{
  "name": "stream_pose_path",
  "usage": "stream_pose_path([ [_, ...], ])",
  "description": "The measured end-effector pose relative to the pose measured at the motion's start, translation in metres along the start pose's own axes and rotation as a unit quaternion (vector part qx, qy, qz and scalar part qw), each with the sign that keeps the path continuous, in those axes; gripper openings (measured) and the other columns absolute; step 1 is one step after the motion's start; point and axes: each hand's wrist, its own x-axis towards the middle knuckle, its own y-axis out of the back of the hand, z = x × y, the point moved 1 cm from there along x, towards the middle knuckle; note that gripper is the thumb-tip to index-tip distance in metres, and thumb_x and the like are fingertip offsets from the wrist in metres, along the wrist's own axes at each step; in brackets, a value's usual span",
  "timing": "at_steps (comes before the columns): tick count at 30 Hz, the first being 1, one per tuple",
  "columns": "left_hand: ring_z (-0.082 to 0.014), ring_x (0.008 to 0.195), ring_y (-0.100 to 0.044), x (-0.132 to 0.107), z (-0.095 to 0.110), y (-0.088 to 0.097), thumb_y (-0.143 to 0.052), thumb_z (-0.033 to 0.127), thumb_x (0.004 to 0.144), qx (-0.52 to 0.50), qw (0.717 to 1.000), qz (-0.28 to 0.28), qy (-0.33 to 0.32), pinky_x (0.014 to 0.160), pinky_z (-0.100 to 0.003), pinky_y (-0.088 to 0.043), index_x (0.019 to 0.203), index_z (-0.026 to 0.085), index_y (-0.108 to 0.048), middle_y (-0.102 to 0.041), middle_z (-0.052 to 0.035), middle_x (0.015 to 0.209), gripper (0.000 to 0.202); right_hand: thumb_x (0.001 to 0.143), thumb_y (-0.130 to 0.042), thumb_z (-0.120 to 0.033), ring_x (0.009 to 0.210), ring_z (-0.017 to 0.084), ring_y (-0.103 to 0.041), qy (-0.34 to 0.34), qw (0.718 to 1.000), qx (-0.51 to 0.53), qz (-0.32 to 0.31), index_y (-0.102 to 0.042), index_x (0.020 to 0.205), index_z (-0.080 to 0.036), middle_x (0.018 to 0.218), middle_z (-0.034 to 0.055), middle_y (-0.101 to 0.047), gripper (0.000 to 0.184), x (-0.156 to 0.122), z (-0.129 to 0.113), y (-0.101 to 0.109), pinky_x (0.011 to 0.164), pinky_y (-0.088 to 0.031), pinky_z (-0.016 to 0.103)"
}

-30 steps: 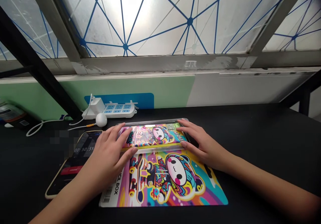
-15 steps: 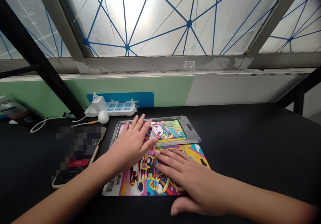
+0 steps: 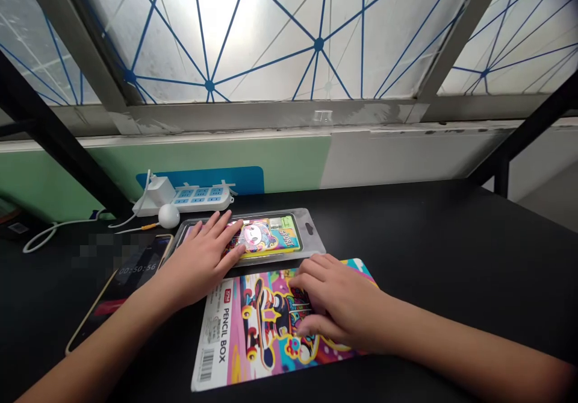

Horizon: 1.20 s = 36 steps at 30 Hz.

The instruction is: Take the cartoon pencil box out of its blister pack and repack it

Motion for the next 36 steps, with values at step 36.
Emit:
stream_pose_path([
  [36, -0.0347, 0.158, -0.015, -0.012, 0.012, 0.005, -0.033, 0.062, 0.101, -0.035, 0.999, -0.005, -0.004, 0.121, -0.065, -0.022, 0.14, 0.024, -0.058, -0.028, -0.0116, 0.169, 0.061, 0.094, -0.054, -0.065, 0.093, 0.024, -0.064, -0.248, 0.958, 0.138, 0.043, -0.067, 0.108, -0.024, 0.107, 0.0063, -0.072, 0.045, -0.009, 0.095, 0.052, 0.079, -0.048, 0.034],
])
